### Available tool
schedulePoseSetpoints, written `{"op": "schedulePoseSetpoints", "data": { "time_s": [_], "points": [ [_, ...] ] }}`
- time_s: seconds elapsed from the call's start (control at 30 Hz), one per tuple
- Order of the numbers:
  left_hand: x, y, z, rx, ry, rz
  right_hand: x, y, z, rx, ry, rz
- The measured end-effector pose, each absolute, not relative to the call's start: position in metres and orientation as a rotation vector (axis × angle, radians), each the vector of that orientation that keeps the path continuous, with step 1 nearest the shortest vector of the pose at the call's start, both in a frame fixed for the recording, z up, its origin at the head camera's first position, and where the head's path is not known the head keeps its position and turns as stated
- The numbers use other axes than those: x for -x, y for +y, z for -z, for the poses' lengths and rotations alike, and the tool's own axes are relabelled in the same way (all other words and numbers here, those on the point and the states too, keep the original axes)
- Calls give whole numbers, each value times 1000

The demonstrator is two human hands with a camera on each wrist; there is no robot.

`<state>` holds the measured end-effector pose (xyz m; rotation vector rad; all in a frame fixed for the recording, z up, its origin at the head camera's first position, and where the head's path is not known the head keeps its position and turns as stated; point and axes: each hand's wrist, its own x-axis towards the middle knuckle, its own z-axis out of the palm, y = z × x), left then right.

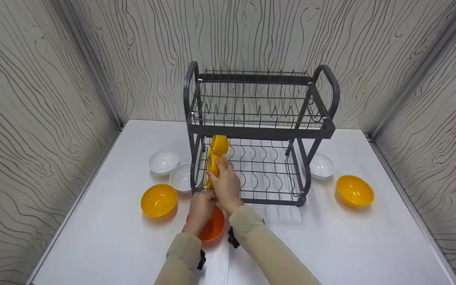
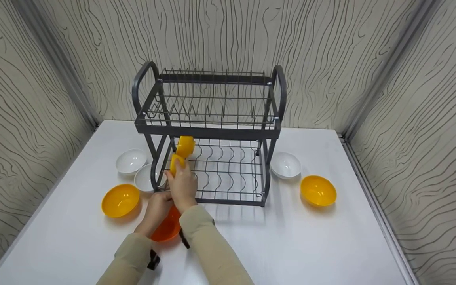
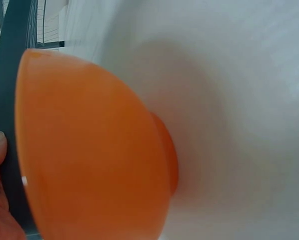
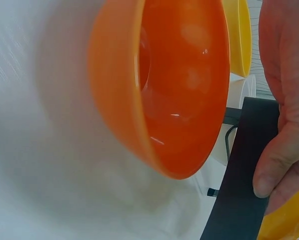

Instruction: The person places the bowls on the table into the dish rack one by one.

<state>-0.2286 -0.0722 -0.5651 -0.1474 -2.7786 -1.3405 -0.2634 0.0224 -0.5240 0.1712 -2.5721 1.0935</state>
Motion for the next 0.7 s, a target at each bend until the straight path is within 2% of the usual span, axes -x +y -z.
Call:
{"op": "schedulePoseSetpoints", "data": {
  "time_s": [0.43, 0.7],
  "points": [
    [227, -72, 565, 203, -2737, 1247, 260, 22, 526, -106, -2604, -1147],
    [228, -72, 566, 123, -2767, 1382, 257, 23, 527, -121, -2607, -1103]
  ]
}}
